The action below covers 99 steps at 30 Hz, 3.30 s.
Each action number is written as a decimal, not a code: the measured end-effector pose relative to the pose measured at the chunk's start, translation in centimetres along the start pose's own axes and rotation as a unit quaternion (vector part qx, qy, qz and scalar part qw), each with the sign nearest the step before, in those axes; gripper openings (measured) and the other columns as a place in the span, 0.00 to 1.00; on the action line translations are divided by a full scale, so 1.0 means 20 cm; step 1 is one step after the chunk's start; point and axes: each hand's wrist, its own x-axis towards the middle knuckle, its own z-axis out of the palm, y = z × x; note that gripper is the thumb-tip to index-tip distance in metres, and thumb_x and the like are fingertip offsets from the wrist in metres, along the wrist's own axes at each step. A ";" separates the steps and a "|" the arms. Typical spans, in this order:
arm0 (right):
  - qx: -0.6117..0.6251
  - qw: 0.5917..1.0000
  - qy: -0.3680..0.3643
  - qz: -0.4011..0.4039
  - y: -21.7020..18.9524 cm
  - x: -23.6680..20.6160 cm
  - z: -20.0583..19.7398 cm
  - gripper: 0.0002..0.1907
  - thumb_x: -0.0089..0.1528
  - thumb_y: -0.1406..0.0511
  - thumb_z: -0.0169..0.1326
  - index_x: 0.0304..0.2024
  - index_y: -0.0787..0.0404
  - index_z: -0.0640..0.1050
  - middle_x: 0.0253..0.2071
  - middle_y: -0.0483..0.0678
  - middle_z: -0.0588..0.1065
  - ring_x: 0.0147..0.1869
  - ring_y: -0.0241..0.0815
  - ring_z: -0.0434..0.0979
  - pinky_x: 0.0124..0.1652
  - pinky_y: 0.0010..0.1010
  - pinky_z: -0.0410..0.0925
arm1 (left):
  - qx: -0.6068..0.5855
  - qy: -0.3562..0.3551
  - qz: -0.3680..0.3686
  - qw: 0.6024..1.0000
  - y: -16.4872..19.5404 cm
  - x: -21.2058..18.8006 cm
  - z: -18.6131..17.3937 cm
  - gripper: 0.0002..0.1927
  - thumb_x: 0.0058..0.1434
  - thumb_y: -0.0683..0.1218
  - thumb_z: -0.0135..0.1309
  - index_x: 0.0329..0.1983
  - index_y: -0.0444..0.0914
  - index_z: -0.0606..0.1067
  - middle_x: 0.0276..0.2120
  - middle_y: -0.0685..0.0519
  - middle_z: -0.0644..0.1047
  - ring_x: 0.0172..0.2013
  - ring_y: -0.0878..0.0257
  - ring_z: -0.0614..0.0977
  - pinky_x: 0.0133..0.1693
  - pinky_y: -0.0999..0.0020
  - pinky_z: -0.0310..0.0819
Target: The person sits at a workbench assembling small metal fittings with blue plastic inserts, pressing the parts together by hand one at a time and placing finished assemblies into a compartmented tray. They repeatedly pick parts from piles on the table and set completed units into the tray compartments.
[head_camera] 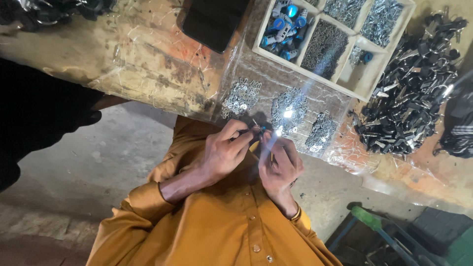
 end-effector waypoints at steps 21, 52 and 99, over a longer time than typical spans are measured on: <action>0.051 0.996 -0.063 0.039 0.02 0.06 -0.05 0.08 0.61 0.78 0.62 0.42 0.66 0.81 0.42 0.51 0.81 0.41 0.39 0.83 0.39 0.25 0.72 | -0.035 -0.055 -0.067 0.996 0.09 0.08 -0.09 0.13 0.61 0.41 0.61 0.50 0.40 0.80 0.46 0.52 0.75 0.26 0.58 0.80 0.27 0.62 0.76; 0.247 0.939 -0.060 0.232 0.16 -0.08 -0.20 0.10 0.65 0.78 0.58 0.49 0.71 0.75 0.50 0.56 0.79 0.47 0.40 0.84 0.39 0.22 0.75 | -0.011 -0.053 -0.081 0.995 0.17 0.15 -0.07 0.09 0.62 0.44 0.61 0.45 0.39 0.80 0.44 0.48 0.78 0.30 0.53 0.84 0.32 0.58 0.80; 0.319 0.927 -0.100 0.171 0.24 -0.20 -0.18 0.10 0.59 0.79 0.65 0.40 0.67 0.78 0.46 0.56 0.80 0.41 0.31 0.78 0.33 0.15 0.66 | -0.444 -0.133 -0.237 0.854 0.10 0.08 -0.09 0.17 0.60 0.33 0.64 0.31 0.36 0.64 0.37 0.49 0.80 0.48 0.63 0.85 0.47 0.69 0.87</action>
